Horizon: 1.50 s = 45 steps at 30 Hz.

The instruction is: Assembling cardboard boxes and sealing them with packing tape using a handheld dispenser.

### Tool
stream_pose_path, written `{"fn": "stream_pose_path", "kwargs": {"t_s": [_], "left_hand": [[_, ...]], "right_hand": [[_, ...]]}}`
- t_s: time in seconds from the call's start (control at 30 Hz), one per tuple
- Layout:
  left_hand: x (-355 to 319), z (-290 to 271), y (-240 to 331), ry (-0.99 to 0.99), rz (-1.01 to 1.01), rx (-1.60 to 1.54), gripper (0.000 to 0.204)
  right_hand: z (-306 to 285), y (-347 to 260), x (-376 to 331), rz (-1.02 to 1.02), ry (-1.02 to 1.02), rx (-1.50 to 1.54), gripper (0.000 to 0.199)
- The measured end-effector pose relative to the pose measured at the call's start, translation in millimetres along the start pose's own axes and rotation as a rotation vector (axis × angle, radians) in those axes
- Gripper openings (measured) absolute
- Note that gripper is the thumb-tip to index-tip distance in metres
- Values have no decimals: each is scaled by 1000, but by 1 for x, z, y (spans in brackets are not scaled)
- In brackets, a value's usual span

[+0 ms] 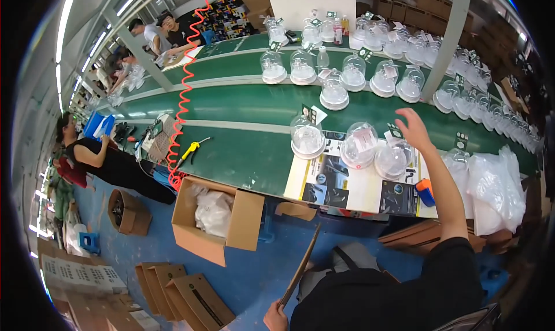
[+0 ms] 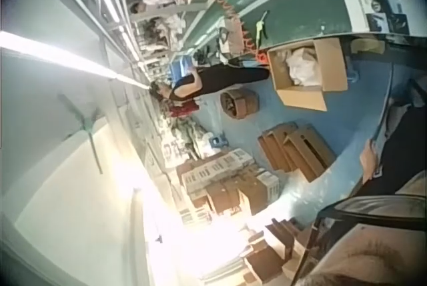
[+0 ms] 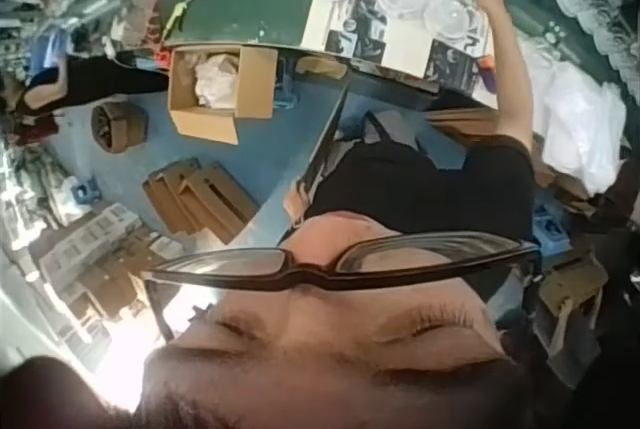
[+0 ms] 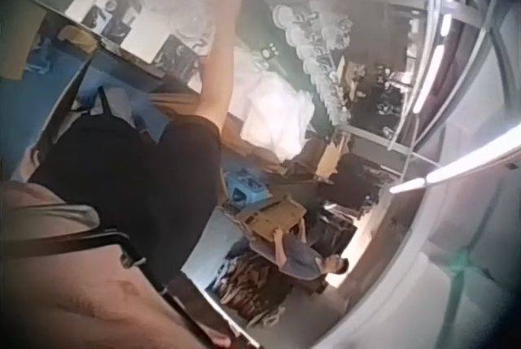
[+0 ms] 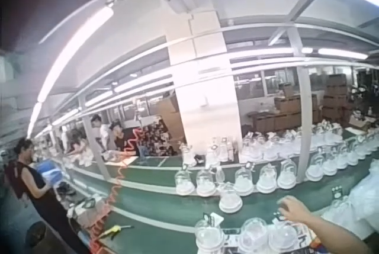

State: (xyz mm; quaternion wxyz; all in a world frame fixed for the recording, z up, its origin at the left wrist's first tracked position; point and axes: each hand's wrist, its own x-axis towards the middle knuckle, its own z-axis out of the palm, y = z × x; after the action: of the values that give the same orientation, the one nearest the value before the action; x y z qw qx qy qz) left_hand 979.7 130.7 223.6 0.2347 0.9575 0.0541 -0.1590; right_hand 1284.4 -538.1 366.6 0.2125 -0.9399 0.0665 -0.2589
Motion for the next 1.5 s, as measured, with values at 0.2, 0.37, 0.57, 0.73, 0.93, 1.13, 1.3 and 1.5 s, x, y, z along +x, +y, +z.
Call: {"fn": "stream_pose_path", "kwargs": {"t_s": [0.2,0.37,0.57,0.73,0.93,1.13,1.3,1.5], "left_hand": [[5,-8,24,-45,-256,202,32],[5,6,39,-43,-251,242,30],[-32,8,106,-22,-544,100,32],[-40,48,83,119,-424,86,38],[-32,33,108,188,-393,66,30],[-27,35,109,129,-486,86,32],[-43,47,118,268,-442,-26,31],[-44,48,135,396,-452,-123,26]], "right_hand": [[141,30,167,-106,-126,-31,40],[221,156,252,-130,-131,-81,65],[305,173,287,-101,-74,-168,39],[298,170,295,43,-305,-157,29],[259,13,304,-519,-61,-82,23],[274,-118,289,-354,-186,229,27],[330,-198,260,-336,-357,272,29],[384,-251,218,-388,-465,248,28]]}}
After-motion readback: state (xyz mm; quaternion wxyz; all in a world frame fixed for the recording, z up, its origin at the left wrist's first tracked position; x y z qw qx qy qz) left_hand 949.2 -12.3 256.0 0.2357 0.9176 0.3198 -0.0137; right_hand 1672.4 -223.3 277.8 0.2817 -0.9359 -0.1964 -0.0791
